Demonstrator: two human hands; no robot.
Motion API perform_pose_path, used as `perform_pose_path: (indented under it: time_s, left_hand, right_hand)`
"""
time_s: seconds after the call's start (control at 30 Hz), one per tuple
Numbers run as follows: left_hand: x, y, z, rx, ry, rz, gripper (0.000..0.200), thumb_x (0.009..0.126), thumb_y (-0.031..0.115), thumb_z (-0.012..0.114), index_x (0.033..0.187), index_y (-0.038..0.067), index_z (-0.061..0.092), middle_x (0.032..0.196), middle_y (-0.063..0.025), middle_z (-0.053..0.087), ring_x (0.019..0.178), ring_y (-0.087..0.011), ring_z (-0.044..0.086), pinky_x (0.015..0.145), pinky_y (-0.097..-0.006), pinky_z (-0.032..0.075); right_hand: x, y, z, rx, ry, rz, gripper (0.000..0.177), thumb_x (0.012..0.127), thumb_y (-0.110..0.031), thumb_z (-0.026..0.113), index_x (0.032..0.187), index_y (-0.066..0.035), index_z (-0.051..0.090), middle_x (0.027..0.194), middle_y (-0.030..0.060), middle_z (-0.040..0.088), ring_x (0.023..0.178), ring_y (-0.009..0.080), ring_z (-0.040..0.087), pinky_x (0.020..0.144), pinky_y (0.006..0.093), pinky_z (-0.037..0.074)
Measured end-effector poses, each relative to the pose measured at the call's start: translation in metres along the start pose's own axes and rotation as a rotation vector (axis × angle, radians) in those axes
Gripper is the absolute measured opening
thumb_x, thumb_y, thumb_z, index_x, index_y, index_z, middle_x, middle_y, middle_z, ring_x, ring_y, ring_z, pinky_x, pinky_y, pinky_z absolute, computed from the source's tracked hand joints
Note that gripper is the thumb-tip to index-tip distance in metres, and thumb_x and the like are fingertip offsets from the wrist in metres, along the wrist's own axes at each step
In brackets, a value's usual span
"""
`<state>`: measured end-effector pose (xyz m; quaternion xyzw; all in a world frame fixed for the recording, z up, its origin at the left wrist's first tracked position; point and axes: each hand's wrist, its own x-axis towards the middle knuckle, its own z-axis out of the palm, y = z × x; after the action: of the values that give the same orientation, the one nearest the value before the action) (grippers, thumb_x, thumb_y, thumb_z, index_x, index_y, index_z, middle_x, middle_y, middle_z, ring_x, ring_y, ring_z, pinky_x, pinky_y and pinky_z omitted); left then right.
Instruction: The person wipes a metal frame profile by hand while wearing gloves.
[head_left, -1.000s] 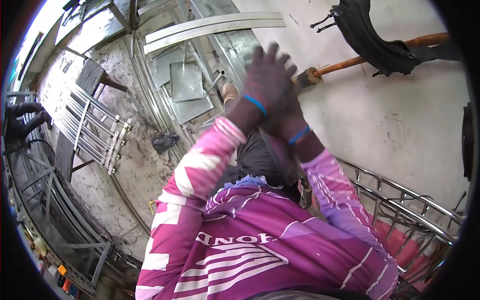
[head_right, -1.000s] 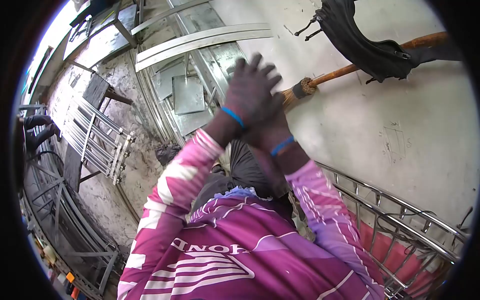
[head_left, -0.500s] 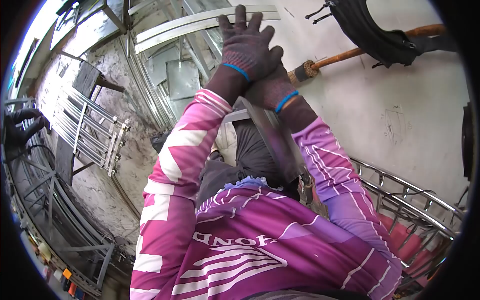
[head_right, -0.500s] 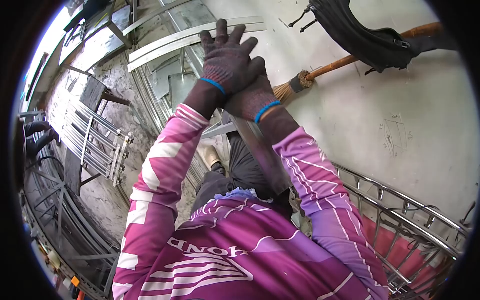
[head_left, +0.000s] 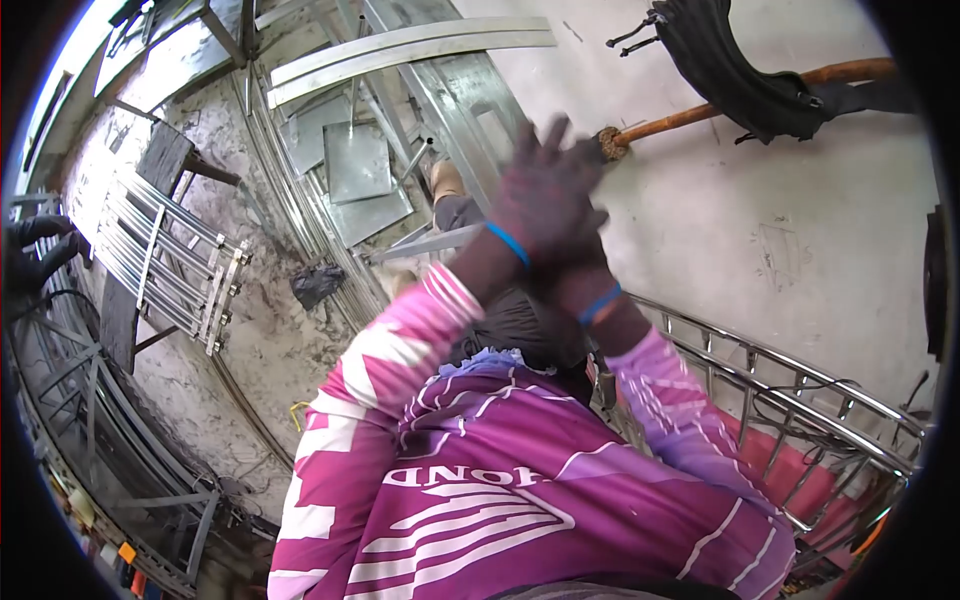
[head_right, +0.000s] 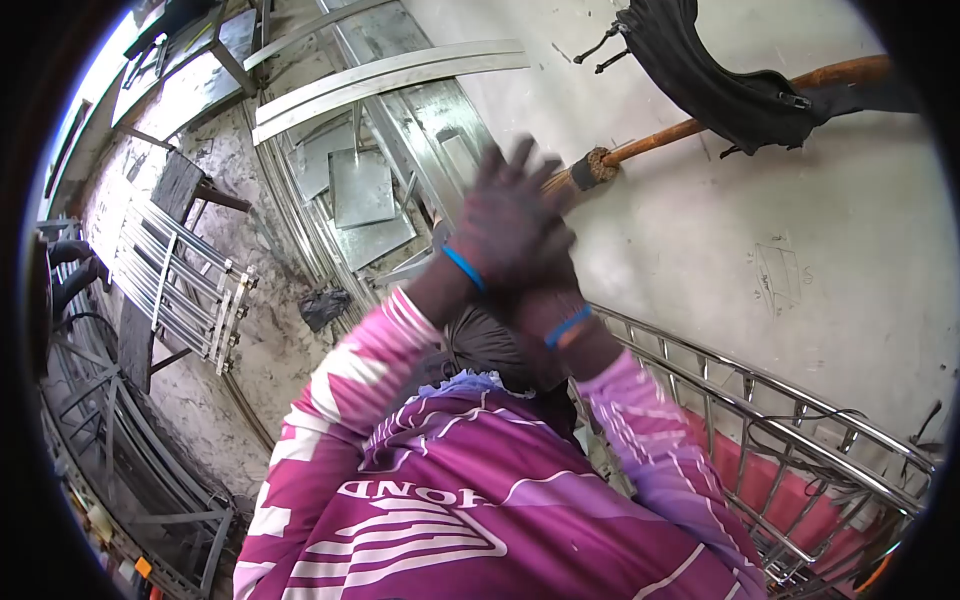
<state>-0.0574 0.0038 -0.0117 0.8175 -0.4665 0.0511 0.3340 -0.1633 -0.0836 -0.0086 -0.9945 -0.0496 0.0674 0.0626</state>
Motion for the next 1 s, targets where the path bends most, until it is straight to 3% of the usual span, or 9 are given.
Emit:
perform_pose_path:
  time_s: [0.07, 0.17, 0.2, 0.27, 0.5, 0.8, 0.87, 0.93, 1.0]
  left_hand:
    - [0.026, -0.039, -0.011, 0.116, 0.005, -0.084, 0.061, 0.099, 0.060, 0.062, 0.140, 0.016, 0.073, 0.159, -0.0139, 0.058, 0.164, -0.0435, 0.030, 0.130, -0.0730, 0.016]
    - [0.050, -0.079, -0.023, 0.151, 0.078, -0.185, 0.059, 0.099, 0.058, 0.061, 0.141, 0.017, 0.072, 0.163, -0.0153, 0.054, 0.165, -0.0465, 0.024, 0.128, -0.0757, 0.016]
    - [0.049, -0.076, -0.025, 0.158, 0.072, -0.176, 0.059, 0.099, 0.058, 0.061, 0.141, 0.017, 0.072, 0.163, -0.0153, 0.054, 0.165, -0.0465, 0.024, 0.128, -0.0757, 0.016]
    - [0.043, -0.060, -0.031, 0.176, 0.000, -0.125, 0.059, 0.100, 0.056, 0.061, 0.142, 0.016, 0.071, 0.163, -0.0159, 0.054, 0.164, -0.0473, 0.026, 0.126, -0.0748, 0.019]
    - [-0.018, 0.040, -0.005, -0.098, -0.137, -0.037, 0.061, 0.099, 0.057, 0.065, 0.143, 0.015, 0.070, 0.160, -0.0163, 0.057, 0.162, -0.0463, 0.032, 0.132, -0.0715, 0.015]
    - [0.049, -0.070, -0.027, 0.080, 0.061, -0.185, 0.065, 0.099, 0.059, 0.059, 0.147, 0.016, 0.067, 0.165, -0.0170, 0.053, 0.159, -0.0478, 0.033, 0.128, -0.0647, 0.022]
    - [0.049, -0.070, -0.028, 0.047, 0.033, -0.187, 0.065, 0.100, 0.059, 0.059, 0.148, 0.016, 0.067, 0.164, -0.0174, 0.054, 0.158, -0.0479, 0.033, 0.128, -0.0646, 0.022]
    - [0.038, -0.047, -0.025, 0.046, -0.049, -0.157, 0.069, 0.100, 0.063, 0.056, 0.148, 0.015, 0.067, 0.167, -0.0184, 0.050, 0.165, -0.0486, 0.025, 0.131, -0.0673, 0.016]
    - [0.014, -0.016, -0.012, 0.014, -0.045, -0.117, 0.070, 0.100, 0.064, 0.059, 0.147, 0.013, 0.066, 0.166, -0.0172, 0.051, 0.163, -0.0489, 0.028, 0.131, -0.0679, 0.017]
  right_hand:
    - [0.054, 0.002, -0.009, -0.046, 0.041, -0.031, 0.064, 0.102, -0.056, 0.065, 0.152, -0.015, 0.063, 0.155, 0.0151, 0.064, 0.145, 0.0331, 0.057, 0.122, 0.0492, 0.043]
    - [0.110, -0.008, -0.037, -0.071, -0.142, 0.027, 0.078, 0.098, -0.069, 0.062, 0.158, -0.020, 0.059, 0.161, 0.0107, 0.061, 0.152, 0.0322, 0.051, 0.123, 0.0530, 0.037]
    - [0.107, -0.007, -0.032, -0.063, -0.133, 0.032, 0.078, 0.098, -0.069, 0.062, 0.158, -0.020, 0.059, 0.161, 0.0107, 0.061, 0.152, 0.0322, 0.051, 0.123, 0.0530, 0.037]
    - [0.090, 0.002, -0.015, -0.090, 0.159, -0.100, 0.063, 0.101, -0.058, 0.064, 0.149, -0.017, 0.066, 0.152, 0.0129, 0.067, 0.141, 0.0309, 0.060, 0.119, 0.0518, 0.044]
    - [-0.038, -0.007, -0.015, -0.007, -0.022, 0.016, 0.076, 0.104, -0.051, 0.063, 0.166, -0.011, 0.047, 0.169, 0.0192, 0.047, 0.156, 0.0404, 0.041, 0.127, 0.0554, 0.035]
    - [0.094, -0.005, -0.031, 0.073, -0.002, 0.011, 0.066, 0.099, -0.052, 0.069, 0.151, -0.011, 0.063, 0.155, 0.0163, 0.062, 0.148, 0.0352, 0.053, 0.122, 0.0513, 0.040]
    - [0.095, -0.003, -0.025, 0.115, -0.069, 0.033, 0.066, 0.098, -0.052, 0.070, 0.151, -0.012, 0.063, 0.154, 0.0163, 0.063, 0.148, 0.0341, 0.053, 0.122, 0.0502, 0.041]
    - [0.072, 0.000, -0.007, 0.037, 0.243, -0.046, 0.067, 0.099, -0.051, 0.070, 0.152, -0.013, 0.062, 0.154, 0.0164, 0.064, 0.149, 0.0350, 0.053, 0.123, 0.0498, 0.040]
    - [0.024, -0.004, -0.014, 0.055, 0.176, -0.047, 0.068, 0.099, -0.049, 0.071, 0.156, -0.013, 0.058, 0.157, 0.0172, 0.060, 0.150, 0.0363, 0.052, 0.123, 0.0502, 0.041]
